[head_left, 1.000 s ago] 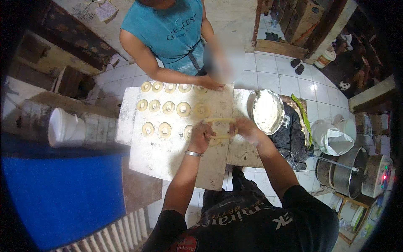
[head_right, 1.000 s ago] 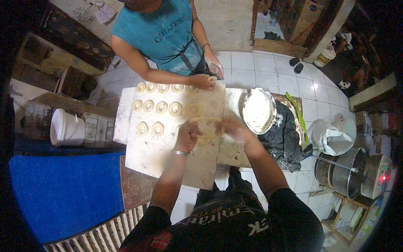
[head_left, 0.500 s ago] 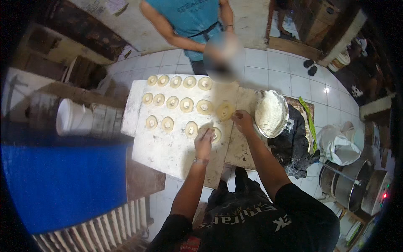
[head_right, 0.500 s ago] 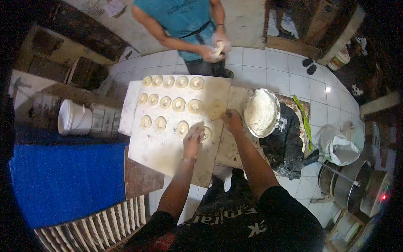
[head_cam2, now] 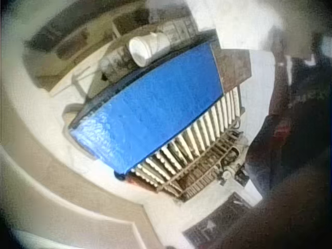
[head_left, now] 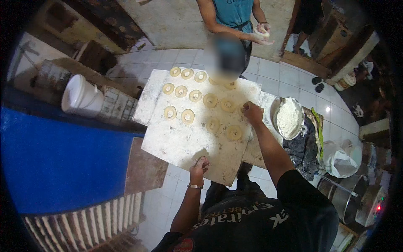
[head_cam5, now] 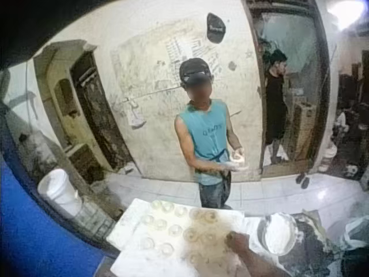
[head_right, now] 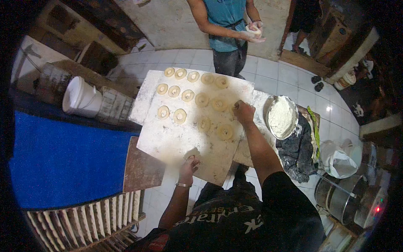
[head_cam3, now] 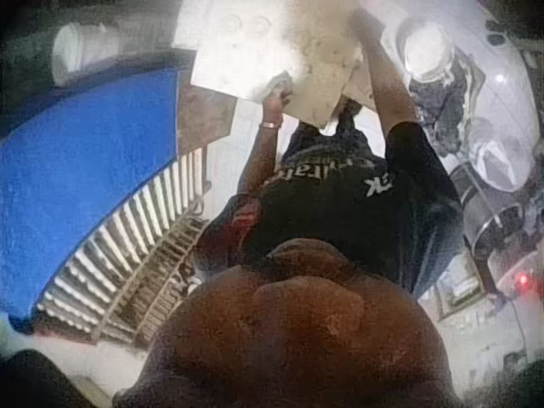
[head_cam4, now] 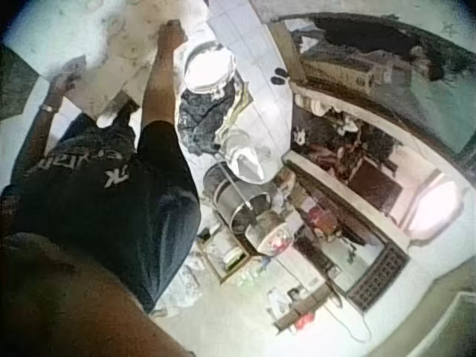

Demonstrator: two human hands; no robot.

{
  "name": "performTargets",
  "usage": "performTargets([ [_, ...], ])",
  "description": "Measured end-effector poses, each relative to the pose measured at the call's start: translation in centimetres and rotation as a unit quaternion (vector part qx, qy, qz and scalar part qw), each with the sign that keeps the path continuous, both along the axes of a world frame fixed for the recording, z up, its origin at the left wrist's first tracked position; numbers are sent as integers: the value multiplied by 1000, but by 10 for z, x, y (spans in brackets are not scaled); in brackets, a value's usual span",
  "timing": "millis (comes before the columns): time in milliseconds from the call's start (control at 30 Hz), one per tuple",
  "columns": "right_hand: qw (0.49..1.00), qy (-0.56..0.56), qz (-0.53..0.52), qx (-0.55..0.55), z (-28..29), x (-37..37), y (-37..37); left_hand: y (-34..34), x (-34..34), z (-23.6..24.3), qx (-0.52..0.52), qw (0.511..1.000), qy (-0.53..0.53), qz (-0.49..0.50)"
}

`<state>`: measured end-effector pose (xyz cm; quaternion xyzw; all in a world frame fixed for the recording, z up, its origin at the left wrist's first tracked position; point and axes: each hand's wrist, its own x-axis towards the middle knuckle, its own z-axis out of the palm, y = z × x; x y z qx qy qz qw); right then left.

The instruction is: The person places a tray of dough rings into a wooden rack, shapes dough into rings by hand on a table, and moves a small wooden workstation.

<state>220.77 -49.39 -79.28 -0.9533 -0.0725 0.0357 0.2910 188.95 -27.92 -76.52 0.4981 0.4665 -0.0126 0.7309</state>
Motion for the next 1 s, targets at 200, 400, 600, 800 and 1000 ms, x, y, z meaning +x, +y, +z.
performTargets([
  [200, 989, -52, -118, 67, 33, -81, 23, 59, 8, -13, 13, 990, -130, -46],
  [400, 935, 81, 200, 282, 31, -185, 132, 140, 17, -21, 323, 899, -187, -228],
  [600, 477, 600, -105, 634, 48, -217, 216, 102, 47, 71, 470, 714, -425, -297],
  [800, 629, 406, 111, 654, 166, -190, 154, 108, 111, -50, 473, 790, -257, -292],
  [1000, 967, 123, 194, -111, 143, -225, -15, 155, 95, -28, 348, 851, -270, -286],
])
